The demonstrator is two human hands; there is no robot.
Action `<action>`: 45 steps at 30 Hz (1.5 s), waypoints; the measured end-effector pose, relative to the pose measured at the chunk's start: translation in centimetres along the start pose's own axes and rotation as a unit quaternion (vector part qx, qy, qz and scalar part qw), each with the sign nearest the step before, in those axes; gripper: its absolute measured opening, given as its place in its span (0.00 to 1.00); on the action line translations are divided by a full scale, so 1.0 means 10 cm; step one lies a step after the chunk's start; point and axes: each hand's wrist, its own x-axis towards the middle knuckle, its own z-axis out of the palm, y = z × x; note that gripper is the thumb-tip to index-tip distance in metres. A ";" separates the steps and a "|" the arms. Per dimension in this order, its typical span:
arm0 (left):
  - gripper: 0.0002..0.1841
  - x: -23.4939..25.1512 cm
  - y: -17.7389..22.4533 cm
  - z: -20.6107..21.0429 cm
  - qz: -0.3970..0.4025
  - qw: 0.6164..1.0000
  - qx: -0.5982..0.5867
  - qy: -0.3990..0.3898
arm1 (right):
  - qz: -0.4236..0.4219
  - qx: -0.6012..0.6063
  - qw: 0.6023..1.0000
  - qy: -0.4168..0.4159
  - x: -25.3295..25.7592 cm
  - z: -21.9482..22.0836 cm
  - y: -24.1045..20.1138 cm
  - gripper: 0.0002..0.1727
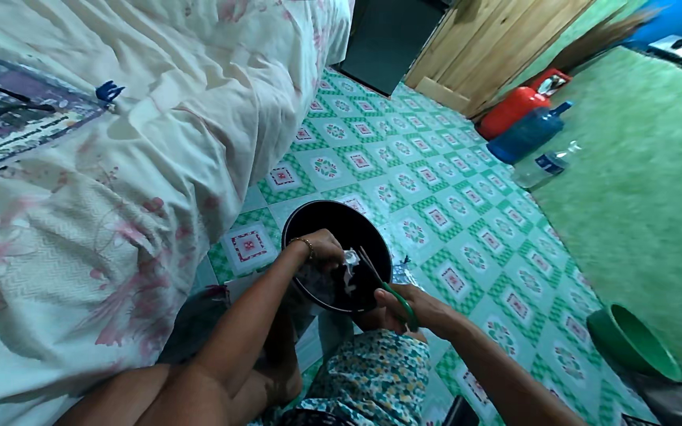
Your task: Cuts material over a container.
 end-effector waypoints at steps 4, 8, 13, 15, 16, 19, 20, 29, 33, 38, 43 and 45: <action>0.10 -0.01 0.02 -0.01 -0.002 0.997 -0.081 0.019 | 0.019 -0.041 0.999 -0.017 -0.08 0.00 -0.03 0.24; 0.10 -0.01 0.07 0.10 0.043 0.997 -0.064 -0.030 | 0.013 -0.063 0.998 -0.004 -0.01 0.05 -0.08 0.26; 0.11 -0.04 0.12 0.13 0.049 0.997 -0.050 -0.033 | -0.009 -0.040 0.998 0.048 0.04 0.12 -0.09 0.25; 0.12 -0.01 0.09 0.12 0.060 0.996 -0.056 -0.034 | -0.018 -0.039 0.996 0.073 0.06 0.14 -0.07 0.23; 0.12 0.00 0.09 0.13 0.060 0.996 -0.061 -0.032 | -0.021 -0.044 0.995 0.084 0.07 0.15 -0.06 0.22; 0.11 -0.02 0.11 0.16 0.044 0.997 -0.058 -0.032 | -0.023 -0.045 0.994 0.100 0.10 0.17 -0.02 0.19; 0.11 -0.02 0.12 0.17 0.038 0.997 -0.052 -0.036 | -0.021 -0.038 0.995 0.095 0.10 0.17 -0.02 0.19; 0.15 0.05 0.15 0.10 -0.052 0.958 0.279 -0.048 | 0.024 -0.119 0.992 0.011 0.11 -0.08 -0.10 0.29; 0.13 0.08 0.07 0.05 -0.076 0.939 0.334 0.026 | -0.043 -0.147 0.981 0.123 0.04 -0.09 0.05 0.31; 0.20 0.10 0.02 -0.13 -0.047 0.950 0.289 0.104 | 0.019 -0.169 0.985 0.028 0.06 -0.07 0.35 0.33; 0.14 0.13 -0.12 -0.28 0.072 0.946 0.242 0.203 | -0.113 0.019 0.992 -0.048 0.08 -0.10 0.67 0.33; 0.15 0.14 -0.12 -0.28 0.081 0.942 0.226 0.234 | -0.142 0.057 0.985 -0.075 0.15 -0.04 0.81 0.41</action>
